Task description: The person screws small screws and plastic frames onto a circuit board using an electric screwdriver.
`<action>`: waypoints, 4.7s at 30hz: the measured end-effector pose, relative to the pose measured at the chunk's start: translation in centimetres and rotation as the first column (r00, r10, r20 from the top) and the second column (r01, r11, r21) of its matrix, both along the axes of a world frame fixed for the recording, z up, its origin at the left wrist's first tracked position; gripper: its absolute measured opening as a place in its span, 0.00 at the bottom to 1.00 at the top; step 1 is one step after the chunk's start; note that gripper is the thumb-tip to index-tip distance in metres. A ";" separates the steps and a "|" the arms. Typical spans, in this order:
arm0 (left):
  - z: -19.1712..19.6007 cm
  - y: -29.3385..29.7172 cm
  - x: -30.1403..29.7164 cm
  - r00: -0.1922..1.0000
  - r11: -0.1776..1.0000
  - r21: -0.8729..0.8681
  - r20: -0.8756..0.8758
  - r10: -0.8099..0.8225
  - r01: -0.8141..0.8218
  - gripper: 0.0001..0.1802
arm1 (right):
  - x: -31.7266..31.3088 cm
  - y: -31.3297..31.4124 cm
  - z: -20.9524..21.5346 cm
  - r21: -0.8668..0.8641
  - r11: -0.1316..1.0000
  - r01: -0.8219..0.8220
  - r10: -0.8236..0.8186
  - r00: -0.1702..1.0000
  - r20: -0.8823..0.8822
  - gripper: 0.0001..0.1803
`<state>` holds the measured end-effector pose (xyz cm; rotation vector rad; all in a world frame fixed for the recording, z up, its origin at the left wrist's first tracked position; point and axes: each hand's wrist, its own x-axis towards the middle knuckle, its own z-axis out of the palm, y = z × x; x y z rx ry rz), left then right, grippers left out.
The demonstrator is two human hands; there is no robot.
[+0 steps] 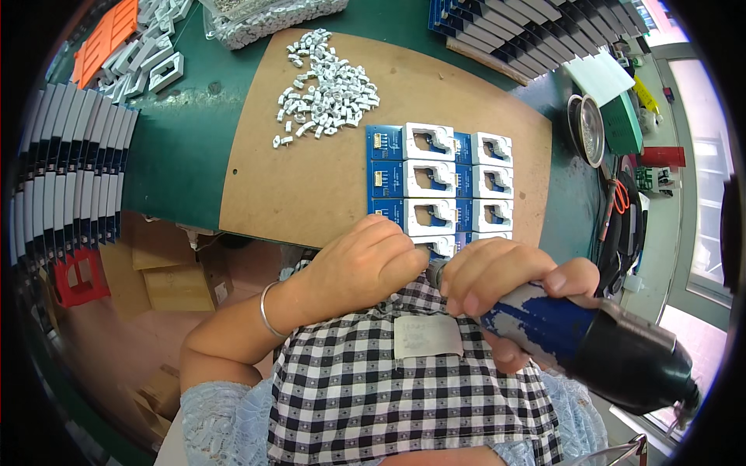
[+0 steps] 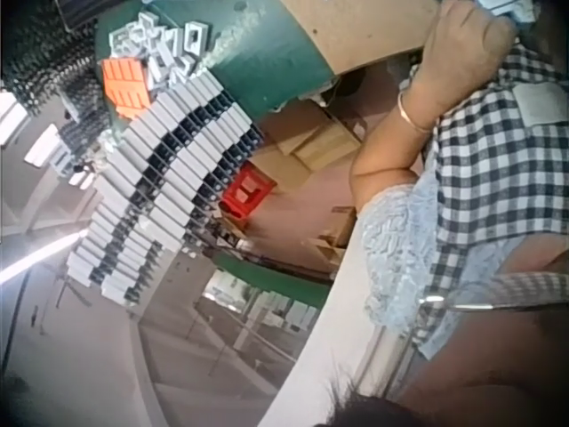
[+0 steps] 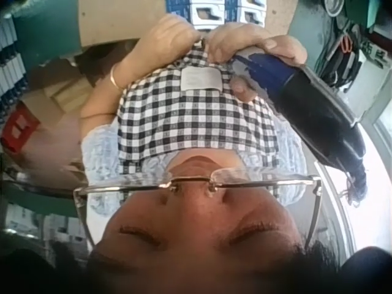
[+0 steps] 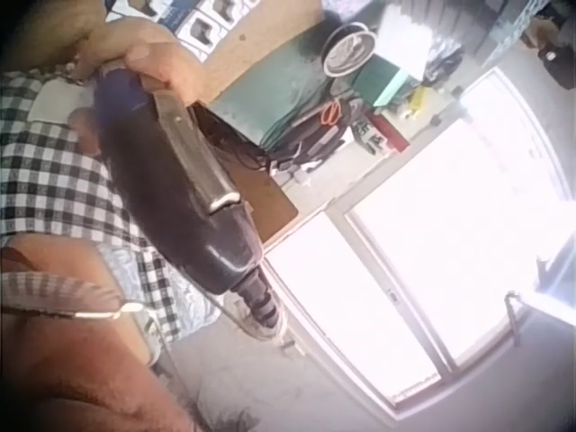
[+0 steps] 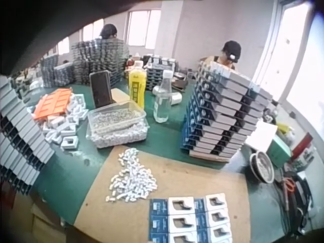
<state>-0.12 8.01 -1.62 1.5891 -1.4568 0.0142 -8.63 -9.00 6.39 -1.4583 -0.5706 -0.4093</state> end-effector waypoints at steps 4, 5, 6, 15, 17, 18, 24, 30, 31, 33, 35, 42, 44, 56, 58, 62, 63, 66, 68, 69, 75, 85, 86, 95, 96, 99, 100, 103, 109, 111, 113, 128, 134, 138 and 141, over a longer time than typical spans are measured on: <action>0.1 0.0 0.1 1.000 1.000 0.001 -0.006 -0.006 0.006 0.11 | 0.3 -0.6 0.1 0.040 0.997 -0.065 0.067 0.997 -0.048 0.38; 0.1 0.0 0.1 1.000 1.000 0.004 -0.004 -0.001 0.001 0.11 | 0.4 -0.6 0.0 0.044 0.996 -0.079 0.081 0.995 -0.053 0.38; 0.1 0.0 0.1 1.000 1.000 -0.001 -0.004 -0.009 0.009 0.11 | 0.4 -0.7 0.0 0.048 0.995 -0.085 0.088 0.995 -0.050 0.38; -0.5 0.3 -0.2 0.997 1.000 0.003 -0.071 -0.001 0.001 0.08 | 0.4 -0.4 -0.5 0.148 0.985 -0.085 0.102 0.988 -0.115 0.39; -0.2 0.9 0.3 0.999 0.999 0.033 -0.043 0.022 -0.020 0.09 | 0.4 -0.2 -0.6 0.280 0.959 0.031 0.029 0.978 -0.207 0.37; 0.2 1.1 0.7 0.999 0.998 0.052 -0.021 0.027 -0.026 0.09 | 0.2 -0.1 -0.6 0.335 0.935 0.114 -0.028 0.967 -0.251 0.42; 2.0 6.5 7.6 0.675 0.656 0.170 0.105 0.730 -0.735 0.04 | 0.2 -1.9 -1.3 0.497 0.805 0.325 -0.251 0.944 -0.213 0.45; 0.2 6.0 9.8 0.678 0.643 0.272 0.055 0.733 -0.716 0.04 | -0.8 -1.8 -2.0 0.544 0.807 0.230 -0.128 0.967 -0.220 0.43; 0.3 5.9 9.7 0.697 0.649 0.276 0.132 0.705 -0.709 0.04 | -1.0 -1.8 -2.0 0.548 0.808 0.215 -0.110 0.970 -0.219 0.44; 0.5 5.9 9.4 0.692 0.636 0.298 0.146 0.707 -0.712 0.04 | -1.2 -1.7 -1.8 0.550 0.809 0.207 -0.102 0.971 -0.216 0.44; 0.6 5.9 8.7 0.683 0.616 0.322 0.162 0.712 -0.719 0.04 | -1.3 -1.3 -1.5 0.556 0.805 0.205 -0.099 0.972 -0.215 0.43; 0.4 5.7 5.6 0.768 0.726 0.260 0.296 0.567 -0.636 0.10 | -1.6 -0.9 -1.2 0.237 0.957 0.165 -0.140 0.983 -0.119 0.43; 0.7 5.8 5.5 0.772 0.739 0.236 0.101 0.627 -0.631 0.11 | -1.8 -1.4 -1.2 0.201 0.972 0.124 -0.105 0.989 -0.104 0.43; 2.0 5.7 5.3 0.783 0.711 0.327 0.283 0.555 -0.622 0.06 | -2.2 -1.5 -1.8 0.258 0.966 0.024 -0.032 0.999 0.028 0.38; 2.3 5.5 4.9 0.796 0.724 0.332 0.282 0.536 -0.605 0.06 | -2.2 -2.0 -1.9 0.242 0.970 0.016 -0.025 0.999 0.036 0.38; 2.6 5.0 3.9 0.838 0.771 0.344 0.111 0.534 -0.536 0.06 | -2.5 -2.4 -2.1 0.319 0.948 0.010 -0.005 1.000 -0.016 0.38; 2.7 4.3 3.3 0.852 0.823 0.312 -0.072 0.518 -0.474 0.06 | -2.8 -2.5 -1.8 0.315 0.949 0.024 -0.004 0.998 -0.063 0.39; 2.4 1.3 1.5 0.911 0.928 0.196 -0.207 0.355 -0.317 0.07 | -3.2 -2.8 -1.7 0.326 0.944 0.041 -0.002 0.993 -0.119 0.39; 2.1 -0.5 0.8 0.921 0.936 0.192 -0.206 0.332 -0.294 0.08 | -3.4 -3.0 -1.6 0.334 0.941 0.046 -0.002 0.992 -0.130 0.39; 1.9 -1.0 0.7 0.926 0.941 0.194 -0.209 0.315 -0.276 0.08 | -3.5 -3.1 -1.5 0.311 0.949 0.047 -0.006 0.991 -0.131 0.39; 1.2 -1.2 0.7 0.937 0.935 0.197 -0.130 0.324 -0.296 0.09 | -4.1 -3.2 -1.4 0.310 0.946 0.097 -0.051 0.987 -0.153 0.37; 0.7 -1.2 0.5 0.957 0.942 0.169 0.038 0.287 -0.289 0.13 | -3.9 -2.4 -0.7 0.232 0.936 0.264 -0.177 0.924 -0.339 0.39; 0.8 -1.2 0.6 0.956 0.942 0.168 0.034 0.290 -0.291 0.13 | -3.9 -2.5 -0.8 0.250 0.936 0.249 -0.160 0.930 -0.330 0.39; 0.6 -1.2 1.6 0.987 0.981 0.111 0.000 0.159 -0.158 0.15 | -0.3 -2.7 0.3 0.136 0.977 0.162 -0.151 0.985 -0.088 0.39; 0.3 -1.2 1.6 0.987 0.983 0.092 -0.008 0.162 -0.161 0.16 | 0.0 -2.5 0.2 0.129 0.979 0.157 -0.145 0.985 -0.094 0.39; 0.0 -1.2 1.5 0.985 0.985 0.058 -0.042 0.166 -0.164 0.17 | 0.5 -2.2 0.3 0.170 0.971 0.166 -0.138 0.977 -0.164 0.40; 0.0 -1.2 1.4 0.985 0.986 0.047 -0.060 0.162 -0.159 0.17 | 0.5 -2.1 0.4 0.164 0.973 0.162 -0.135 0.976 -0.169 0.40; -0.2 -1.2 1.6 0.986 0.989 0.029 -0.086 0.145 -0.143 0.18 | 0.8 -2.0 0.4 0.146 0.975 0.167 -0.140 0.974 -0.180 0.40; -0.4 -1.1 1.6 0.984 0.987 0.009 -0.080 0.158 -0.158 0.20 | 1.2 -1.8 0.5 0.170 0.972 0.162 -0.130 0.973 -0.189 0.41; -0.3 -1.1 1.6 0.985 0.987 0.003 -0.074 0.159 -0.159 0.20 | 1.1 -1.9 0.6 0.118 0.980 0.161 -0.137 0.972 -0.190 0.40; -0.2 -1.1 1.6 0.985 0.987 0.001 -0.067 0.162 -0.162 0.20 | 1.0 -1.7 0.6 0.132 0.978 0.164 -0.137 0.971 -0.197 0.39; -0.5 -0.7 1.6 0.981 0.987 0.011 -0.110 0.162 -0.162 0.17 | 2.8 -1.6 0.7 0.032 0.998 0.062 -0.055 0.979 -0.196 0.34; -0.1 -1.1 1.5 0.984 0.986 0.009 -0.061 0.168 -0.167 0.16 | 3.0 -1.8 -0.4 0.279 0.959 0.043 0.010 0.983 -0.184 0.37; 0.8 1.4 2.9 0.943 0.945 0.049 0.101 0.317 -0.323 0.11 | 3.0 -2.2 -1.4 0.398 0.901 0.174 -0.097 0.974 -0.204 0.37; 2.2 3.9 5.6 0.684 0.669 0.143 0.134 0.717 -0.729 0.04 | 1.8 -2.6 -1.3 0.399 0.884 0.242 -0.200 0.969 -0.145 0.39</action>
